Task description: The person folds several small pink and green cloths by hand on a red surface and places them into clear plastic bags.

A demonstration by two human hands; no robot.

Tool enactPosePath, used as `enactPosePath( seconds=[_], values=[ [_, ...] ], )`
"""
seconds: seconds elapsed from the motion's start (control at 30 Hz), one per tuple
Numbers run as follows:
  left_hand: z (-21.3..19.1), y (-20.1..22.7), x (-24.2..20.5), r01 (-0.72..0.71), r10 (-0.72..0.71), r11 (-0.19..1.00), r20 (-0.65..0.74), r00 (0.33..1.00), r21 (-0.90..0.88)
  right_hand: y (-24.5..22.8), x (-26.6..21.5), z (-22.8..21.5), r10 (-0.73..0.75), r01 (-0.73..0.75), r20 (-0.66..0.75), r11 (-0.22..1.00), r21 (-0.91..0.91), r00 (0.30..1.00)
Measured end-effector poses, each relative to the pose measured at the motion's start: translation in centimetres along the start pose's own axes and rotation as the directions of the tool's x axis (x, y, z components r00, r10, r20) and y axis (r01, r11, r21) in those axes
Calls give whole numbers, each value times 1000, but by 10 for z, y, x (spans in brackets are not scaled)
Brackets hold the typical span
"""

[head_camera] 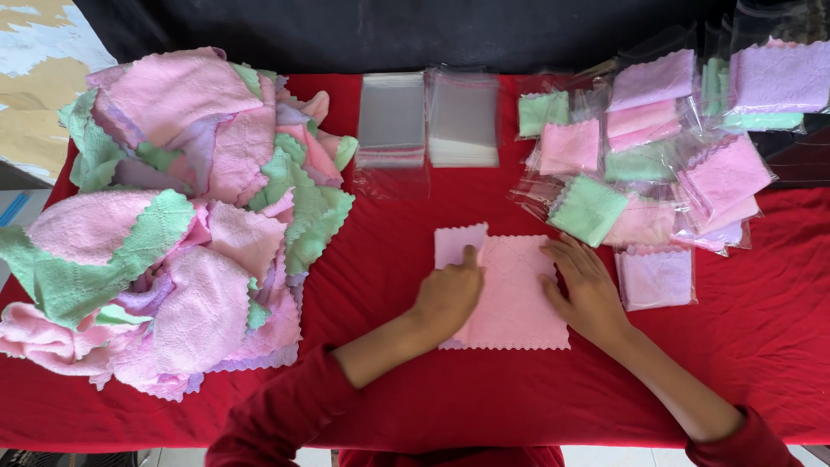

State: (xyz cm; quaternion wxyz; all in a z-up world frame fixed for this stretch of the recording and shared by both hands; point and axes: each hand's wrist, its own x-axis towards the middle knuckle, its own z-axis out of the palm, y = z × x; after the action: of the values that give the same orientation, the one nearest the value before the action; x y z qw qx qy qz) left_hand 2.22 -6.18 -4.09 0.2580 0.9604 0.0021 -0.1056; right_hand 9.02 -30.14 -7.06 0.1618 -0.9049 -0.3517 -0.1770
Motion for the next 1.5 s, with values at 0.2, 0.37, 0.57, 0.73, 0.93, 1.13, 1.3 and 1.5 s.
enactPosePath(
  seconds=[0.2, 0.37, 0.57, 0.73, 0.93, 1.13, 1.3, 1.5],
  values=[
    [10, 27, 8, -59, 60, 998, 18, 998, -5, 11, -23, -1, 231, -222, 67, 968, -117, 971],
    [-7, 37, 1, -182, 210, 944, 76, 975, -275, -7, -17, -20, 421, -384, 261, 905, -183, 868],
    [1, -10, -2, -560, 493, 790, -284, 822, -250, -40, 19, -69, 574, -585, 610, 783, -213, 546],
    [-30, -35, -29, -491, 490, 868, 31, 871, 78, -24, 9, -25, 450, -672, 667, 733, 104, 594],
    [-22, -50, -4, -407, 291, 867, -372, 882, -288, -86, 40, -15, 129, -342, 480, 855, 390, 868],
    [-17, -70, 22, -241, 30, 871, -444, 895, -428, -110, 44, -16, -89, -130, 476, 904, 408, 875],
    [-26, -66, 16, -278, 103, 885, -425, 899, -373, -84, 26, -32, -466, 381, 212, 859, 342, 859],
    [-22, -63, 12, -397, 258, 911, -593, 763, -115, -57, 4, -37, -593, 532, 312, 804, 265, 742]
  ],
)
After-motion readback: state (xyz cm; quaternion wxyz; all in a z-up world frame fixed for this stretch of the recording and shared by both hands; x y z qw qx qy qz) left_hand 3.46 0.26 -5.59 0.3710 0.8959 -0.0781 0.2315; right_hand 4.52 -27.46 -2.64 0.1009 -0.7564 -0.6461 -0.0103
